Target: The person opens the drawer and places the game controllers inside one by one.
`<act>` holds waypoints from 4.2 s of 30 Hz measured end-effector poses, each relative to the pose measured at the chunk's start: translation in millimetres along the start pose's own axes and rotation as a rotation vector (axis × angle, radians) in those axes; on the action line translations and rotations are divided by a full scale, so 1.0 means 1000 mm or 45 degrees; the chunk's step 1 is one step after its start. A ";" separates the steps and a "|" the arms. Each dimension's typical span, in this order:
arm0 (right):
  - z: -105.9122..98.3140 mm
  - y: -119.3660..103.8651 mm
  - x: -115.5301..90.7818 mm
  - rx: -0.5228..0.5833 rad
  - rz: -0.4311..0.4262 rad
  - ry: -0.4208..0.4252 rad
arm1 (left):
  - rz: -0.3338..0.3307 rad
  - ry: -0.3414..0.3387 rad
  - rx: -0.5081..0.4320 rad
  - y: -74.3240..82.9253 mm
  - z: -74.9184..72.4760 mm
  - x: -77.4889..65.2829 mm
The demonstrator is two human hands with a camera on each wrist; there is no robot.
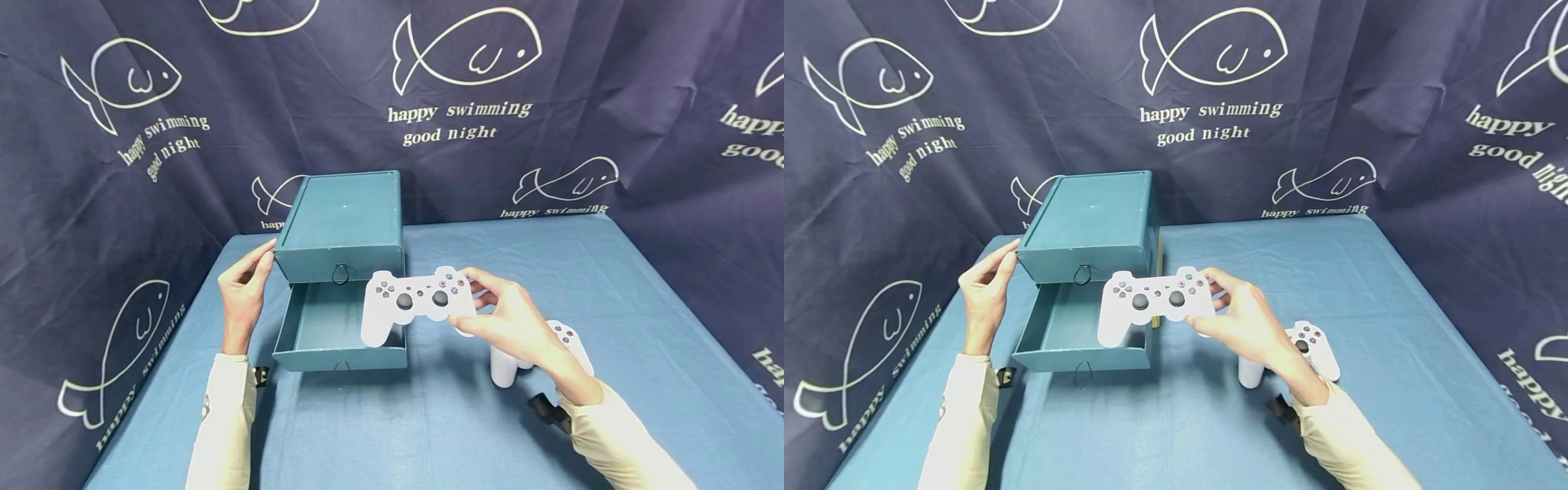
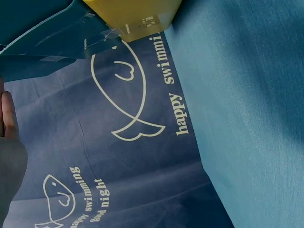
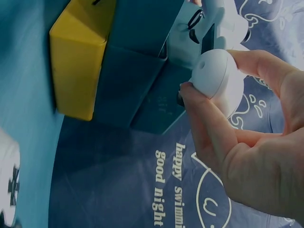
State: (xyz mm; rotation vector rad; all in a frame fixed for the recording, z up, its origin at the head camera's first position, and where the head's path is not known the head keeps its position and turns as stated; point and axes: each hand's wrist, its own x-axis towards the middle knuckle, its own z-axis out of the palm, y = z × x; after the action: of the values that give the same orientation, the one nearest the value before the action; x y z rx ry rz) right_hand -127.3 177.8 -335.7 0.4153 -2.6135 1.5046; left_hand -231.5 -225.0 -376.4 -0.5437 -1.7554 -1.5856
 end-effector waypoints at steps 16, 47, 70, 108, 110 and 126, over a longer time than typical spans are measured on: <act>0.024 -0.012 0.016 -0.051 -0.024 -0.063 | 0.000 0.006 0.007 0.000 0.000 -0.001; 0.043 -0.031 0.031 -0.035 -0.009 -0.127 | 0.012 0.014 -0.030 0.002 0.001 -0.001; 0.059 -0.040 0.038 -0.001 -0.009 -0.145 | 0.008 0.011 0.007 0.003 0.000 -0.001; 0.082 -0.044 0.040 -0.132 -0.146 -0.134 | -0.011 0.009 -0.021 0.003 0.002 -0.001; 0.083 -0.044 0.041 -0.132 -0.150 -0.144 | -0.015 0.010 -0.016 0.003 0.002 -0.001; 0.084 -0.044 0.045 -0.157 -0.113 -0.192 | -0.021 0.026 -0.022 0.002 0.002 -0.001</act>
State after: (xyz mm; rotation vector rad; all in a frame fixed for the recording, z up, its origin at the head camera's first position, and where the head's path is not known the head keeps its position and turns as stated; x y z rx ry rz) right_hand -154.0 76.5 -331.7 0.6460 -2.7422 1.3249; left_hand -229.7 -222.1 -375.9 -0.5211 -1.7367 -1.6133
